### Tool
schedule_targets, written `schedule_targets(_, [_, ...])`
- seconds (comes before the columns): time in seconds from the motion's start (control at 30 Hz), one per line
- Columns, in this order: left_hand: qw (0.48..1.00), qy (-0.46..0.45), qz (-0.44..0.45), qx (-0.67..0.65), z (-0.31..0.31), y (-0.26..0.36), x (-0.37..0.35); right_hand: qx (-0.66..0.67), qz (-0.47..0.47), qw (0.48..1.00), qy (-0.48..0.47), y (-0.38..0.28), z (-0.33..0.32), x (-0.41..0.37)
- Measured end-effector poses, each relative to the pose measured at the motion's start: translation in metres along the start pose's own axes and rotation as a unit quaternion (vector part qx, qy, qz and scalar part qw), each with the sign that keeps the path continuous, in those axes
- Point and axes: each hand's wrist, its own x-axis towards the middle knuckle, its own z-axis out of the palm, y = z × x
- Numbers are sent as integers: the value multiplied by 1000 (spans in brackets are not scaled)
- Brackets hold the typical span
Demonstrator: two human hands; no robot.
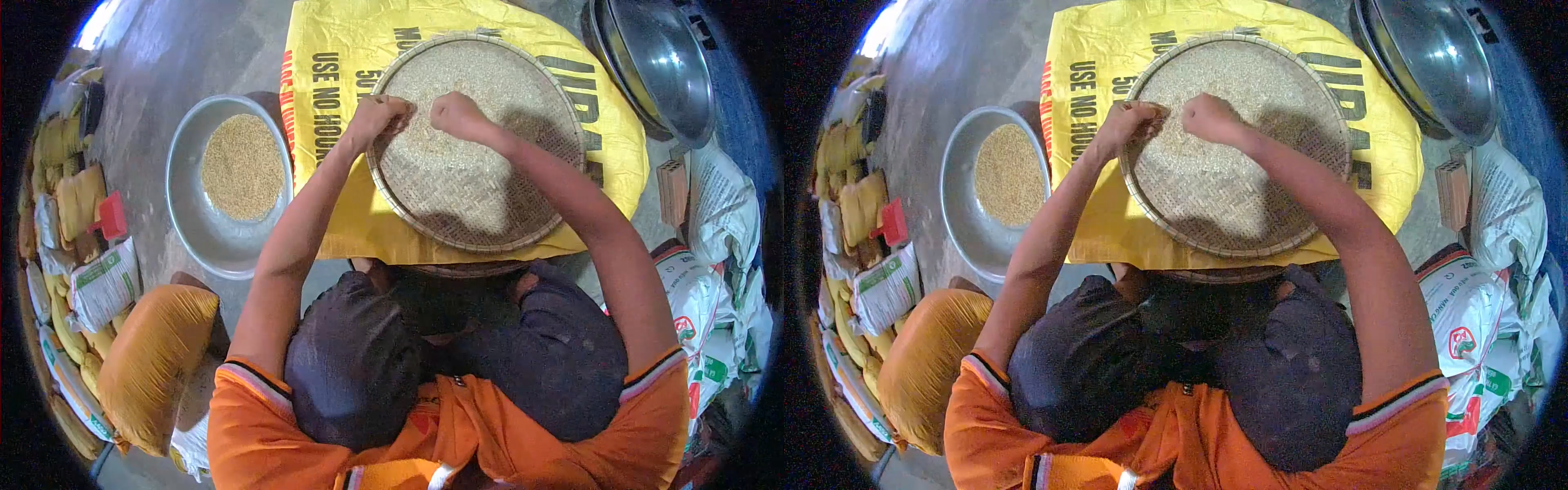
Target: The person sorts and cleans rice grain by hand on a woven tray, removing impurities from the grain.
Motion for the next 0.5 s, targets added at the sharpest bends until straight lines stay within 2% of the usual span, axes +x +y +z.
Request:
schedule_targets(0.03, [1000, 0, 0, -2, 1, -3, -1, -1, 1, 1000, -1, 0, -3, 1])
schedule_targets(0.1, [998, -19, 48, 22, 4, -8, -3, 96, 107, 990, -15, -1, -9, 1])
schedule_targets(0.13, [998, -20, 49, 22, 6, -10, -2, 95, 107, 990, -14, -2, -9, 1])
schedule_targets(0.23, [997, -6, 51, 58, 11, -11, -1, 37, 54, 998, 8, -4, 1, -1])
schedule_targets(0.3, [994, 12, 40, 99, 14, -11, -4, -50, -26, 998, 19, -4, 15, -7])
schedule_targets(0.4, [994, 30, 42, 98, 15, -17, -5, -63, -59, 995, 49, -3, 23, -13])
schedule_targets(0.43, [994, 30, 41, 100, 16, -15, -8, -62, -59, 995, 49, -3, 22, -11])
schedule_targets(0.5, [982, 43, 74, 166, 20, -10, -13, -21, 0, 1000, -1, 2, 13, -8])
